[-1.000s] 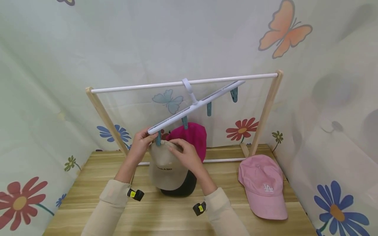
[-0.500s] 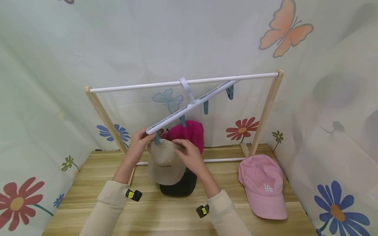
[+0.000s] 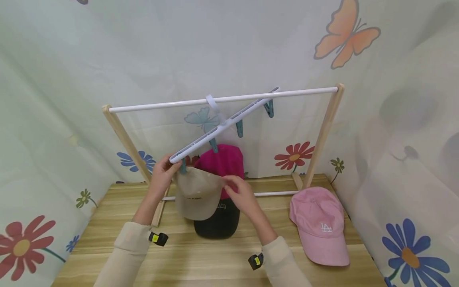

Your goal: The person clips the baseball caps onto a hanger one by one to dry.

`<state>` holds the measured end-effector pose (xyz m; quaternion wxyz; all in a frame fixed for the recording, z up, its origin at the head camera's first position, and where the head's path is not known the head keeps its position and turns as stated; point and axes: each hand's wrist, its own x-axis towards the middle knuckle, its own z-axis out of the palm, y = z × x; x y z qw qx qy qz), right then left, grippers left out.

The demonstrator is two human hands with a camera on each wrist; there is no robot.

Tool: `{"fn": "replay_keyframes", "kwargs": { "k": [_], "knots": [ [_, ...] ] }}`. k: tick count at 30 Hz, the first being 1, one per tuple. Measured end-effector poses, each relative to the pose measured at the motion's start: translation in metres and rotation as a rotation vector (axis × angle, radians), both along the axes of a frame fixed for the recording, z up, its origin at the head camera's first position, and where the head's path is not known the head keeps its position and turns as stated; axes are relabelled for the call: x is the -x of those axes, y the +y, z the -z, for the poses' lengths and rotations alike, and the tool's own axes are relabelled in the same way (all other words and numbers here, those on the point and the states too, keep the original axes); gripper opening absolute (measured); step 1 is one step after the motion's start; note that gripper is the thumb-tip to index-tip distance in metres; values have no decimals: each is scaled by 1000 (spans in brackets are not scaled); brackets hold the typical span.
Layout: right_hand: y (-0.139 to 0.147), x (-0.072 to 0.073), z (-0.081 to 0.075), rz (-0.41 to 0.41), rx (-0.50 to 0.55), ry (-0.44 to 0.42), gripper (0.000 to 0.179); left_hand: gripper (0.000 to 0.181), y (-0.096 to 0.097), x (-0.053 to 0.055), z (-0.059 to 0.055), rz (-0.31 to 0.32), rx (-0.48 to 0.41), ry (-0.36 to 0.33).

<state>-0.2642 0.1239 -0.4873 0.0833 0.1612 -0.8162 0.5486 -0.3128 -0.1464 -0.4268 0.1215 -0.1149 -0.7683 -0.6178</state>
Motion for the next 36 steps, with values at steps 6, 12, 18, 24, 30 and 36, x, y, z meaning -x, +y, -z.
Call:
{"fn": "replay_keyframes", "kwargs": {
  "k": [6,12,18,24,30,36],
  "knots": [
    [6,-5,9,-13,-10,-2,28,38,-4,-4,1,0,-17,46],
    [11,-11,19,-19,24,-52,28,41,-1,-24,-8,26,-41,131],
    [16,-12,30,-4,15,-54,25,34,5,-46,-9,-34,64,303],
    [24,-11,39,38,-29,-37,26,33,1,-43,30,-42,96,330],
    [32,-13,44,46,-53,-16,26,30,-1,-54,54,-12,165,267],
    [36,-20,45,62,-75,-12,23,29,5,-62,78,27,265,232]
  ]
}}
